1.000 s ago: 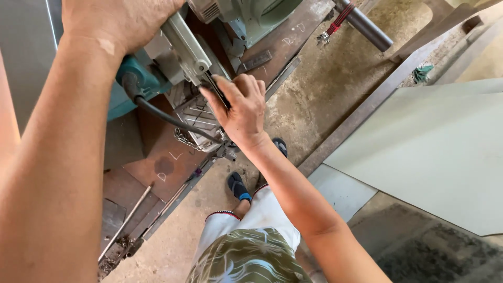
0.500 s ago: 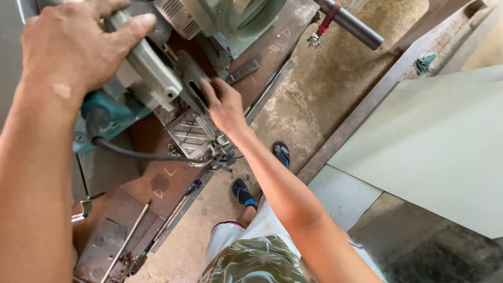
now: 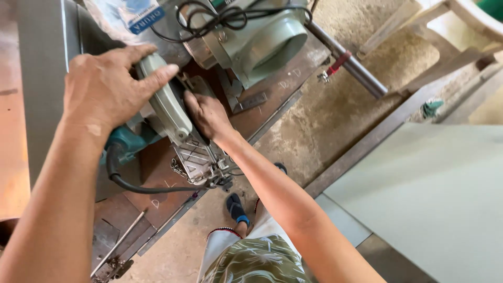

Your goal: The recorder is handling, inspecting, and positioning a handheld circular saw on a workbench in a workshop.

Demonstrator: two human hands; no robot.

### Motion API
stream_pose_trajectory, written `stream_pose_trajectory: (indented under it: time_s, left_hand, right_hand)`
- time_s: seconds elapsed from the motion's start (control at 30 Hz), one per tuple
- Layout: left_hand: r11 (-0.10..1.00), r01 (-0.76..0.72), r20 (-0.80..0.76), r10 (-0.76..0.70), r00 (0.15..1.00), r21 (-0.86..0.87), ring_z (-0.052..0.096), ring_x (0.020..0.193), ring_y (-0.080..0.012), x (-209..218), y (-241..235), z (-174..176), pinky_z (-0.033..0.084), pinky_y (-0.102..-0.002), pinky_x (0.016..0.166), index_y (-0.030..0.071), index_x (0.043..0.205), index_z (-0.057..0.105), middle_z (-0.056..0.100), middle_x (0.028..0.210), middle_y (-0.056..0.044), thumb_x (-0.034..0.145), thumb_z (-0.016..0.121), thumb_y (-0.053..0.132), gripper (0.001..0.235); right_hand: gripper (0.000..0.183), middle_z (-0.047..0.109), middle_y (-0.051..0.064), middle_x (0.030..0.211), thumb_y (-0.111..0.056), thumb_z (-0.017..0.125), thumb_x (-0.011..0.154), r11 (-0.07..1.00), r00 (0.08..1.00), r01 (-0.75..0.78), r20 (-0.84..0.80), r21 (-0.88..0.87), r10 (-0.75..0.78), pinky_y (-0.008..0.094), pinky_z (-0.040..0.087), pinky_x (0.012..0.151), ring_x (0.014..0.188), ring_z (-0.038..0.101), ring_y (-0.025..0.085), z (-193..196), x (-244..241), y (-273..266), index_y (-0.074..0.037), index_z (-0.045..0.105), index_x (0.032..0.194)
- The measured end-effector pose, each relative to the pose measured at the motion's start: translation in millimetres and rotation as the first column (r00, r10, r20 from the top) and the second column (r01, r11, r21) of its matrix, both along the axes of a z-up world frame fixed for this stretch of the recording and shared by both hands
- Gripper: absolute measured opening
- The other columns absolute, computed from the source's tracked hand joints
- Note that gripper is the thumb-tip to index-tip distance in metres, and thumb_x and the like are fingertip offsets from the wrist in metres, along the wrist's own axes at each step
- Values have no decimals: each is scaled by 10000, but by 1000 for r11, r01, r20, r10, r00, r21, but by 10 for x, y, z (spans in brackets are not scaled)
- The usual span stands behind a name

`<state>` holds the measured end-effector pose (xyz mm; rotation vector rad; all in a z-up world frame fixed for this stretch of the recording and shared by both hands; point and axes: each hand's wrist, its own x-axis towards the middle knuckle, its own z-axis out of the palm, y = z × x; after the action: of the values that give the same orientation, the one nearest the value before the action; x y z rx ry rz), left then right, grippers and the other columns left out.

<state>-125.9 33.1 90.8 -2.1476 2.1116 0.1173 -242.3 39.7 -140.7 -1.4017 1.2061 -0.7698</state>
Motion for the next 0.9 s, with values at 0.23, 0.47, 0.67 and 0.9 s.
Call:
stream_pose_trajectory:
  time_s: [0.23, 0.47, 0.67, 0.9]
  left_hand:
    - [995, 59, -130, -69, 989, -81, 625, 1099, -421, 82, -22, -45, 394, -496, 1061, 203, 1349, 717, 734, 1219, -126, 900, 583, 775, 740]
    - [997, 32, -133, -42, 990, -76, 598, 1205, -369, 96, -60, -103, 320, -482, 1135, 176, 1360, 700, 707, 1273, -130, 895, 600, 785, 772]
    - [997, 15, -52, -18, 998, -69, 591, 1187, -401, 127, -90, -155, 360, -522, 1055, 207, 1351, 700, 721, 1243, -128, 859, 616, 801, 776]
    - [996, 22, -106, -31, 994, -82, 695, 1034, -376, 240, -45, -388, 449, -505, 1144, 163, 1387, 689, 718, 1231, -158, 930, 685, 700, 705]
  right_hand:
    - [644, 709, 257, 1116, -520, 462, 1112, 975, 849, -112, 529, 193, -7, 456, 511, 896, 935, 687, 283, -316, -155, -33, 72, 702, 1193]
    - [418, 635, 250, 990, -343, 500, 1153, 937, 946, 4, 304, -348, 109, 493, 474, 784, 896, 599, 371, -44, -223, 36, 71, 552, 1133]
    - [290, 630, 226, 810, -306, 517, 1084, 979, 975, -69, 195, -193, 107, 466, 493, 659, 713, 614, 413, 203, -208, -21, -42, 595, 995]
    - [296, 673, 224, 992, -334, 502, 1101, 935, 981, -115, 110, -335, 160, 473, 512, 803, 930, 650, 421, -163, -188, -13, -59, 603, 1064]
